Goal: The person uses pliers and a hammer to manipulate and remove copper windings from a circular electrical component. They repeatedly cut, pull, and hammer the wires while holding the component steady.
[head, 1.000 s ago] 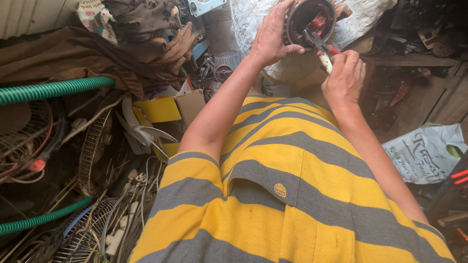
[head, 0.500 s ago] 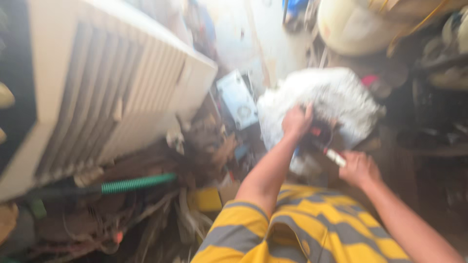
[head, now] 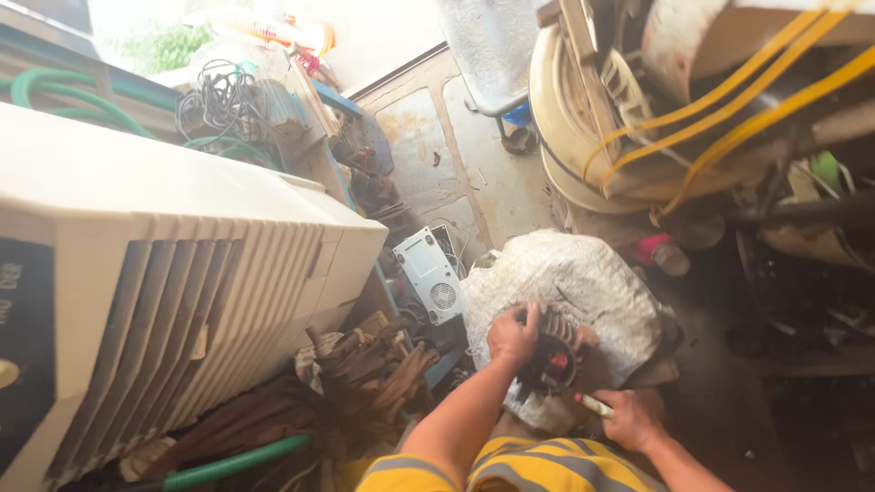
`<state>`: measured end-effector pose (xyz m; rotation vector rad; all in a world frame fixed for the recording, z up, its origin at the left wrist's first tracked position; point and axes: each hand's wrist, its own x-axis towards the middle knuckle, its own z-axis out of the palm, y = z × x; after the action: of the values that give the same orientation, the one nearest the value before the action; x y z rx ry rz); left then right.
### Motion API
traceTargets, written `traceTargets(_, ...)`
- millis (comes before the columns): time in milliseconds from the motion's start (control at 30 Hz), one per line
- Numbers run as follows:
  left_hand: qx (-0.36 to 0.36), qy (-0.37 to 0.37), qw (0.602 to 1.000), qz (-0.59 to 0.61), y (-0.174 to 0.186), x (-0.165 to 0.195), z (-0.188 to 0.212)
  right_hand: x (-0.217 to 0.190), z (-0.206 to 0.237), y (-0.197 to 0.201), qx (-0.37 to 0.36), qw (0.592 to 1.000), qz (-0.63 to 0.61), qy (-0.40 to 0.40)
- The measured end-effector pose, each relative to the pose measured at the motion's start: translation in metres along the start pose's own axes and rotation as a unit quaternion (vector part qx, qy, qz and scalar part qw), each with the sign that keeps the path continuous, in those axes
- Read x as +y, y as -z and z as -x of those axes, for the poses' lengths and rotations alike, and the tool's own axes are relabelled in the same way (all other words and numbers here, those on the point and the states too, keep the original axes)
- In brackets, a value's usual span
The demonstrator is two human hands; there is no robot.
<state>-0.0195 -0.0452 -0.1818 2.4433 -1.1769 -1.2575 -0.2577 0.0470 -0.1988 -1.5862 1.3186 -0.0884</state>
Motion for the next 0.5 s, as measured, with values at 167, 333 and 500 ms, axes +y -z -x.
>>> traceTargets(167,0.022,-0.031,0.999,0.014,-0.007,-0.013,-0.004,0.046,-0.053,-0.042,-0.191,0.976,0.056,-0.087)
traceTargets(333,0.03,-0.053,0.998,0.007,-0.015,-0.026,0.004,0.074,-0.025,-0.052,-0.153,0.985,-0.071,0.019)
traceTargets(500,0.027,-0.049,0.998,0.014,-0.02,-0.033,0.009,0.066,0.025,-0.03,-0.149,0.983,-0.054,-0.091)
